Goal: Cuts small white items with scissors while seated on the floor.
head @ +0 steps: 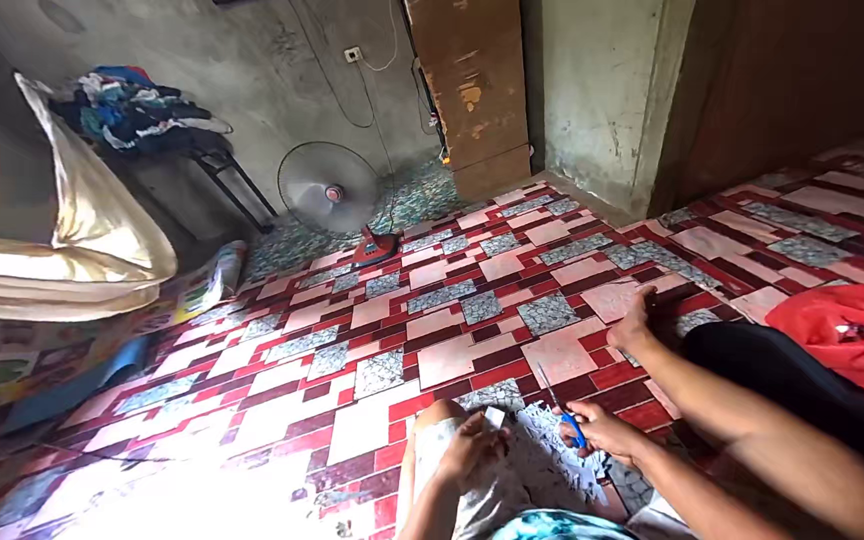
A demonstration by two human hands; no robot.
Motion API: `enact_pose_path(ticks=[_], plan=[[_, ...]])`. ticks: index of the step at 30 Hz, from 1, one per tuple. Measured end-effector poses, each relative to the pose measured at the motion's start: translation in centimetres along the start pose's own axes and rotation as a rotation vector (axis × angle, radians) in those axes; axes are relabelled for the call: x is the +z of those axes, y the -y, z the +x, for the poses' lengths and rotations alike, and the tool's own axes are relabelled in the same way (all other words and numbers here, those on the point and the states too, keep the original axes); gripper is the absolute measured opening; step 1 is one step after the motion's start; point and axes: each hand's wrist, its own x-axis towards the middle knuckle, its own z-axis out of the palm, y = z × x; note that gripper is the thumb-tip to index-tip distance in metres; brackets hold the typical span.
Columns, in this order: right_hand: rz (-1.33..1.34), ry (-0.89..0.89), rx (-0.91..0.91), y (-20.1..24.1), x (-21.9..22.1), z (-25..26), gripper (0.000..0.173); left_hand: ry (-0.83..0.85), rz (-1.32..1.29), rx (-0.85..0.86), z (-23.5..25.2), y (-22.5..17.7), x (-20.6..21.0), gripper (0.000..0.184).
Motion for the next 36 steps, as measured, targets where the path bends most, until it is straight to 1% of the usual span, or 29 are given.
enact_pose_path(ticks=[1,3,6,8,11,15,18,20,24,27,29,31,34,36], plan=[[-0.019,0.018,0.007,0.6,-0.4,0.9,0.037,-0.031,-0.021,-0.075,1.5,1.7,0.0,0.021],[-0.001,-0.002,0.036,0.8,-1.3,2.9,0.035,-0.023,-0.049,-0.156,3.5,4.7,0.3,0.022],[0.054,-0.137,0.079,-1.8,-2.2,4.4,0.037,-0.004,-0.021,-0.242,4.8,6.9,1.2,0.026],[0.075,-0.224,0.103,-4.4,-2.7,4.7,0.038,-0.019,0.007,-0.24,5.3,7.0,1.2,0.021],[0.061,-0.246,0.119,-5.8,-3.0,5.1,0.036,-0.049,0.002,-0.213,5.6,7.1,0.5,0.013],[0.119,-0.251,0.082,-5.2,-2.9,5.3,0.026,-0.061,0.033,-0.234,5.3,6.7,1.0,0.018],[0.147,-0.241,0.089,-5.6,-3.1,4.8,0.026,-0.062,0.109,-0.223,5.5,6.6,1.0,0.014],[0.157,-0.212,0.083,-5.5,-2.8,3.5,0.025,-0.078,0.115,-0.201,5.3,6.8,1.0,0.012],[0.227,-0.151,-0.025,-2.8,-0.7,-0.1,0.026,-0.132,0.073,-0.204,5.4,6.7,1.1,0.015],[0.28,-0.088,-0.087,-2.6,1.5,-1.1,0.025,-0.162,0.042,-0.234,6.0,6.9,1.1,0.022],[0.216,-0.06,-0.051,-3.9,1.6,-0.7,0.024,-0.16,0.062,-0.249,6.4,7.2,1.3,0.026],[0.084,-0.063,0.026,-5.9,0.8,0.4,0.026,-0.147,0.087,-0.248,6.4,7.4,1.5,0.027],[-0.14,-0.075,0.129,-7.6,-0.7,2.2,0.035,-0.169,0.09,-0.22,5.9,6.8,1.9,0.024],[-0.207,-0.064,0.134,-7.5,-0.8,3.0,0.038,-0.183,0.073,-0.218,5.7,6.6,1.8,0.02]])
